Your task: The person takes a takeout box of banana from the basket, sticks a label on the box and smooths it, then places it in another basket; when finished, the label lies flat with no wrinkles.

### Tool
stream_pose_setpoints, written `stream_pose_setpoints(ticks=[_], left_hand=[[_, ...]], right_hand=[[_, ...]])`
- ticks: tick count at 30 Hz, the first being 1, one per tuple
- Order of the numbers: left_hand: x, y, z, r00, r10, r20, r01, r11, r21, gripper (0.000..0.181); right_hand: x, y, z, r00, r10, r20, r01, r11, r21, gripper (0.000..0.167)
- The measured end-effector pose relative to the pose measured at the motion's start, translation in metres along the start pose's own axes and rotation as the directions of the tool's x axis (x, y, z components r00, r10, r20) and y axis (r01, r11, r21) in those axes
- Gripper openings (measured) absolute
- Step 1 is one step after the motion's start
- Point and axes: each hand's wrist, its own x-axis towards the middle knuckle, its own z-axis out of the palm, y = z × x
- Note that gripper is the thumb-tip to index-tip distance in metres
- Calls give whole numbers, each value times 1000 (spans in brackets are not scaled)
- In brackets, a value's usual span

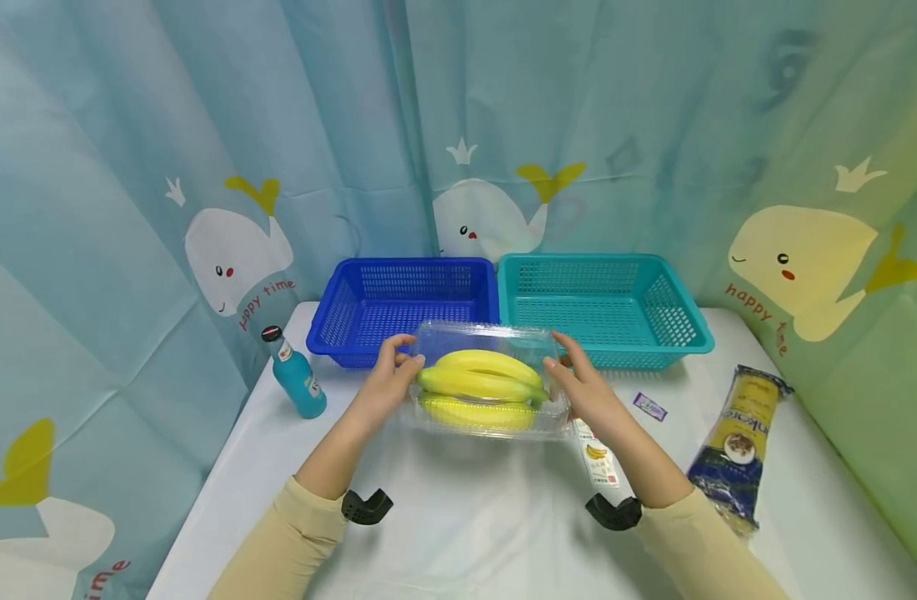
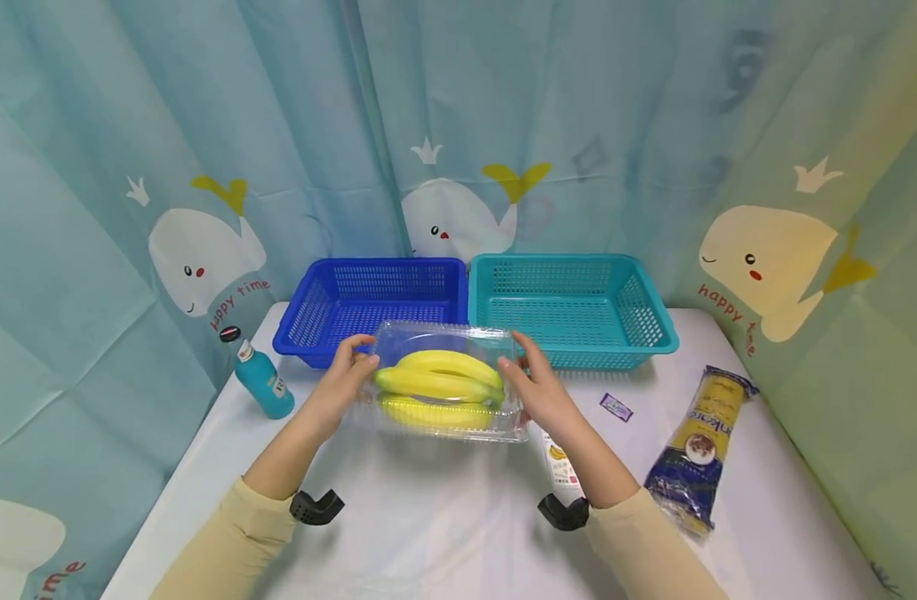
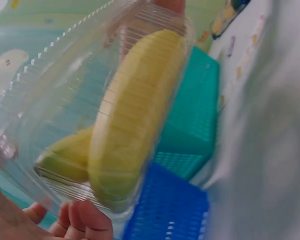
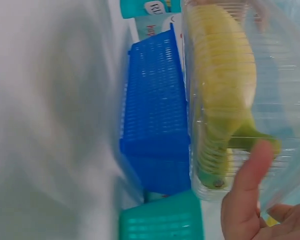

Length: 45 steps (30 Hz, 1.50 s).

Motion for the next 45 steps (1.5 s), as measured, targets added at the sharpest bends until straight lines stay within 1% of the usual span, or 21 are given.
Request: stream_pose_setpoints(ticks=[4, 8, 12, 17, 19, 22, 27, 29, 30, 33, 34, 37, 40, 45], left_hand=[[-4, -16, 10, 1000, 10, -14, -10, 1000, -16, 44], [-5, -32, 19, 999, 25, -20, -25, 999, -23, 43], [-2, -44, 25, 998, 59, -27, -60, 998, -23, 44], [1, -57, 32, 993, 114, -40, -114, 993, -4, 42], [2, -61, 34, 993, 116, -35, -116, 993, 0, 42], [1, -63, 35, 995, 99, -14, -99, 995, 7, 42], [-10, -46, 32, 997, 78, -4, -78, 996, 38, 40], [-13, -43, 31, 996, 88, -6, -88, 995, 39, 40], [-11, -45, 31, 996, 88, -5, -88, 996, 34, 40], [2, -69, 34, 995, 91, -29, -91, 996, 16, 39], [7, -77, 35, 996, 86, -32, -86, 996, 9, 39], [17, -97, 37, 997, 68, -42, -67, 998, 14, 39], [19, -100, 36, 996, 78, -38, -77, 997, 25, 40], [18, -104, 38, 989, 131, -69, -129, 991, 37, 38]], right_hand=[[-3, 13, 5, 1000, 16, -8, -16, 999, 31, 66], [-3, 28, 12, 999, 42, 2, -42, 997, 63, 68], [-1, 41, 19, 998, 66, -9, -65, 995, 80, 71], [3, 52, 24, 995, 90, -39, -87, 993, 76, 64], [4, 56, 26, 994, 97, -45, -93, 992, 79, 62], [5, 59, 27, 993, 106, -49, -101, 991, 85, 60], [9, 63, 30, 994, 103, -44, -98, 991, 92, 58], [12, 66, 32, 995, 94, -44, -89, 991, 98, 57], [13, 66, 32, 995, 90, -42, -86, 991, 101, 57], [16, 71, 36, 995, 82, -55, -77, 993, 91, 58], [17, 72, 37, 995, 80, -59, -75, 994, 82, 58], [20, 75, 40, 993, 79, -84, -77, 996, 37, 57], [22, 75, 40, 992, 79, -93, -79, 997, 9, 56], [23, 75, 40, 993, 78, -93, -78, 997, 8, 59]])
